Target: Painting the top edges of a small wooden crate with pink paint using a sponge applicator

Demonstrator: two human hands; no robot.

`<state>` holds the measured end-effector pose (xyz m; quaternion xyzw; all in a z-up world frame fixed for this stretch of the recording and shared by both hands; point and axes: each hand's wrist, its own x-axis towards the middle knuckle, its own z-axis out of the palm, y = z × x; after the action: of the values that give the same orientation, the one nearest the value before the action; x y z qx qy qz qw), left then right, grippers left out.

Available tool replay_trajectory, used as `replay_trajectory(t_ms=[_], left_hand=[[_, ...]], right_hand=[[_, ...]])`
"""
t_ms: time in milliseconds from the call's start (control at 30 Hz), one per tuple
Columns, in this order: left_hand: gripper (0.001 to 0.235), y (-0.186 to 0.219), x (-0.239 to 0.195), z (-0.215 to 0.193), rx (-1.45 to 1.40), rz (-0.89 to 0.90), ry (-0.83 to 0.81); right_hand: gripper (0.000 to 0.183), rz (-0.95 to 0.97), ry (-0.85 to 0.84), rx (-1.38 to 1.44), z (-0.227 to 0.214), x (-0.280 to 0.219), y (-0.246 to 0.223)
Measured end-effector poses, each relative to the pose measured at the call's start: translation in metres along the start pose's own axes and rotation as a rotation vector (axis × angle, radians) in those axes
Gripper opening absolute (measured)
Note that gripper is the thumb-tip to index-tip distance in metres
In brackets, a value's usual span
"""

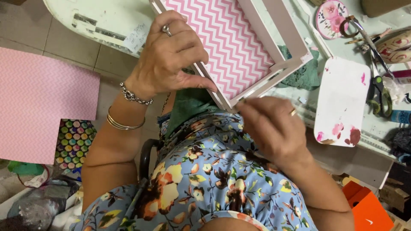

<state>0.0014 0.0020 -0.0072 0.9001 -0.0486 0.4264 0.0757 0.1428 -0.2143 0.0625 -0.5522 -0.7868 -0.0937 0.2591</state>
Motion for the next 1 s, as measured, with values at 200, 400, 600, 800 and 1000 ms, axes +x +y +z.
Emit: replay_trajectory(t_ms=[200, 400, 600, 800, 1000], left_hand=[[0.056, 0.022, 0.001, 0.019, 0.170, -0.111, 0.168], [0.048, 0.081, 0.030, 0.029, 0.387, -0.404, 0.105], [0.038, 0.091, 0.039, 0.016, 0.370, -0.407, 0.027], [0.047, 0.072, -0.001, -0.009, 0.621, -0.435, -0.135], [0.054, 0.061, -0.019, -0.031, 0.399, -0.445, -0.006]], right_hand=[[0.004, 0.238, 0.302, -0.085, -0.009, -0.011, 0.009], [0.008, 0.305, 0.353, -0.144, 0.000, -0.023, 0.025], [0.016, 0.341, 0.264, -0.073, 0.000, -0.019, 0.037], [0.010, 0.364, 0.231, -0.114, -0.008, -0.026, 0.042], [0.010, 0.284, 0.285, -0.067, 0.000, -0.026, 0.027]])
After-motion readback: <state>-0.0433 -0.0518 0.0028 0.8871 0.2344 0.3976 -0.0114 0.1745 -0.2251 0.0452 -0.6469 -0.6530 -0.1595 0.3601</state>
